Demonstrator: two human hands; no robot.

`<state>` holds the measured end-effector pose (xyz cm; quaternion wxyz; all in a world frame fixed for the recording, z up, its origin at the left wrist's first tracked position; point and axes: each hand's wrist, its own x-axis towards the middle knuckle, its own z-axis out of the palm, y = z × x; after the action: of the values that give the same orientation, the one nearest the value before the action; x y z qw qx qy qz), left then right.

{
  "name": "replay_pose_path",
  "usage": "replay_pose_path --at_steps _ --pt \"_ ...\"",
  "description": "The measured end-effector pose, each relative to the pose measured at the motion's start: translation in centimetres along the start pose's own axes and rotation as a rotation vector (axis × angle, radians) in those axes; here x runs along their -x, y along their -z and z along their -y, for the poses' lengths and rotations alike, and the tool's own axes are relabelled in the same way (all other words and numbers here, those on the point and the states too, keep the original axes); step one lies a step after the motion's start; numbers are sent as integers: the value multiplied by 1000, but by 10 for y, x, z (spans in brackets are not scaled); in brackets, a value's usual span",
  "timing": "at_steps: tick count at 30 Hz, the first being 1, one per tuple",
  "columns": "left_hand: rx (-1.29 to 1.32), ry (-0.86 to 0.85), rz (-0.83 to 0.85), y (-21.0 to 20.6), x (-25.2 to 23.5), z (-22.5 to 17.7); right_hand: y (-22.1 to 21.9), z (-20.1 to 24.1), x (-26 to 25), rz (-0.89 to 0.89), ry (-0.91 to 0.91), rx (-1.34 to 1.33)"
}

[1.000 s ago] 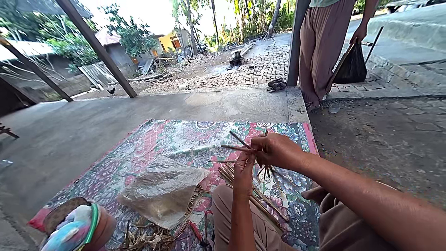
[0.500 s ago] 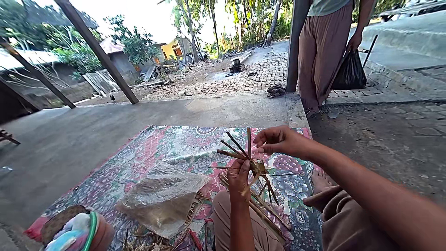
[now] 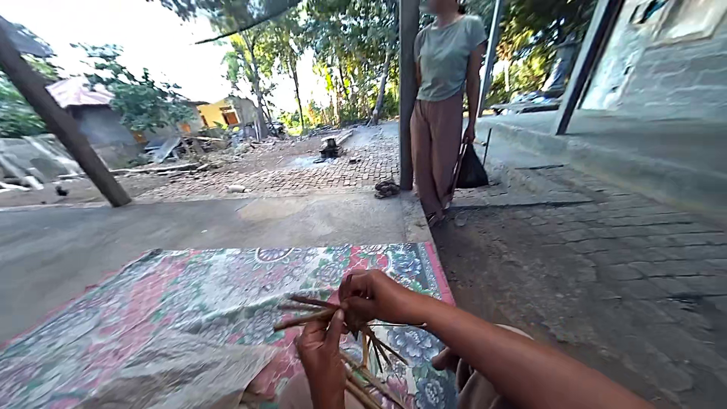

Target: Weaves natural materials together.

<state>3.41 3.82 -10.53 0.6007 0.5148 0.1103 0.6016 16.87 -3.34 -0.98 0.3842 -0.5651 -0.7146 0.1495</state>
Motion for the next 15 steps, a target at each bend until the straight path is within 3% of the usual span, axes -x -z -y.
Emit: replay_pose_path --at_steps 5,10,15 --pt "128 52 -38 0 2 -6 0 0 -1 4 150 -70" --pt "132 85 -5 3 3 -8 15 5 1 129 110 -101" --pt "170 170 68 3 10 -14 10 12 0 124 16 -117"
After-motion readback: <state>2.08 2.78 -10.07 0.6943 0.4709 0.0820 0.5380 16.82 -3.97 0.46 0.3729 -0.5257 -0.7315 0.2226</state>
